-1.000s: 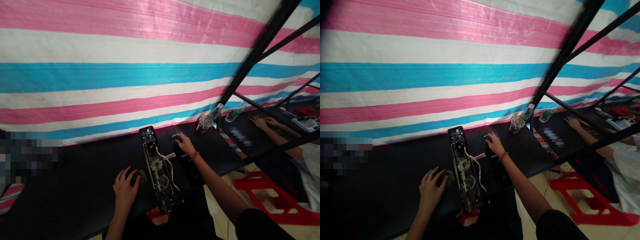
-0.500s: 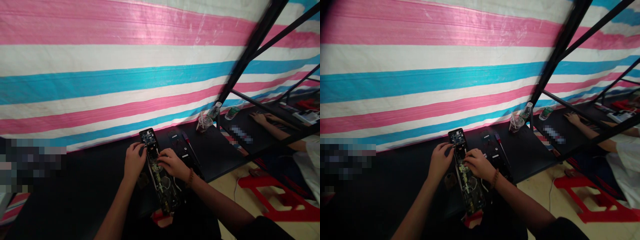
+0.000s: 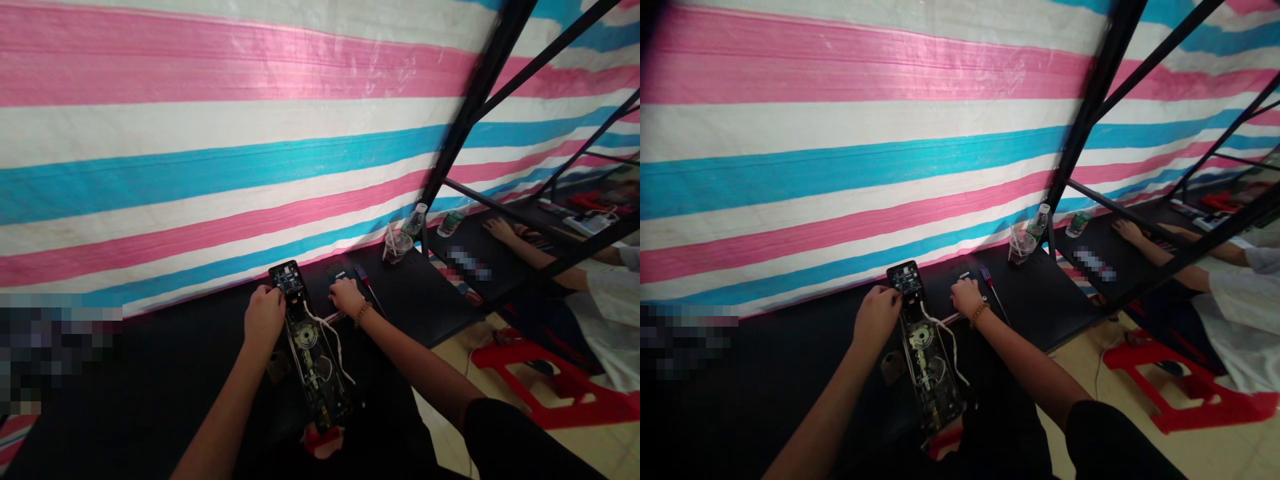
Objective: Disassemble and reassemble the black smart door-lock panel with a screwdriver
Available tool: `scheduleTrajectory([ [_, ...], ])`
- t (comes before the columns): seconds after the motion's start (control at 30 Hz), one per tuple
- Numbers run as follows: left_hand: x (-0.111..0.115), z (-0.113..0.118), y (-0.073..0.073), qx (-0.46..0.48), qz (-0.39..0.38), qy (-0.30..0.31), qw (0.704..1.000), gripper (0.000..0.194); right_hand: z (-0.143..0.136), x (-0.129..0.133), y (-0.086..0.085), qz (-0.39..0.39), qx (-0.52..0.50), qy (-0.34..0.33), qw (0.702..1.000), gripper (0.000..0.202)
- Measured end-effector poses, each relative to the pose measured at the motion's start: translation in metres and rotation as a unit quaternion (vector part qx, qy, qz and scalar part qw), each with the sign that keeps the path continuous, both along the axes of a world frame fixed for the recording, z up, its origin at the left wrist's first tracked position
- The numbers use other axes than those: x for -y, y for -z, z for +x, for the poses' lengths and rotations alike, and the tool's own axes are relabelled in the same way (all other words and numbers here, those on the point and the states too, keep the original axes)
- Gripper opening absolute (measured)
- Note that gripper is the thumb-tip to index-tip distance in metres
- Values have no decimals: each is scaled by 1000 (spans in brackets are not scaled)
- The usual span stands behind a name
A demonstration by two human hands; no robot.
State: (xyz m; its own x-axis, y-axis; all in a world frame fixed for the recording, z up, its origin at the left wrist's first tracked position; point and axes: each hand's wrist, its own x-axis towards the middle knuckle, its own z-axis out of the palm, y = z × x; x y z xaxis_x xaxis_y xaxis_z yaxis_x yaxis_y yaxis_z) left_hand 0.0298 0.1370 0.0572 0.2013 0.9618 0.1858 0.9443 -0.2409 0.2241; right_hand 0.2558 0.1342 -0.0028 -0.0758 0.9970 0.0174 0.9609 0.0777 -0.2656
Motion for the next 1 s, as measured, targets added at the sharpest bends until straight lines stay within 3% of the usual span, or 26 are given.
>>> scheduleTrajectory([
  [0.13, 4, 2, -1, -22, 11, -7, 1000, 24, -10, 0, -18, 39, -23, -15, 999, 23],
  [0.3, 6, 4, -1, -36, 22, -1, 999, 26, -41, 1, -40, 144, -132, -123, 973, 25],
  [0.6, 6, 1, 4, -11, 26, 3, 1000, 26, -71, -10, -67, 16, -33, -110, 993, 17],
  [0.77, 6, 0, 7, 0, 29, -1, 1000, 25, -82, -10, -72, 21, -9, -94, 995, 20],
  [1.0, 9, 0, 6, 15, 29, -3, 999, 25, -80, -5, -63, 64, -8, -81, 995, 20],
])
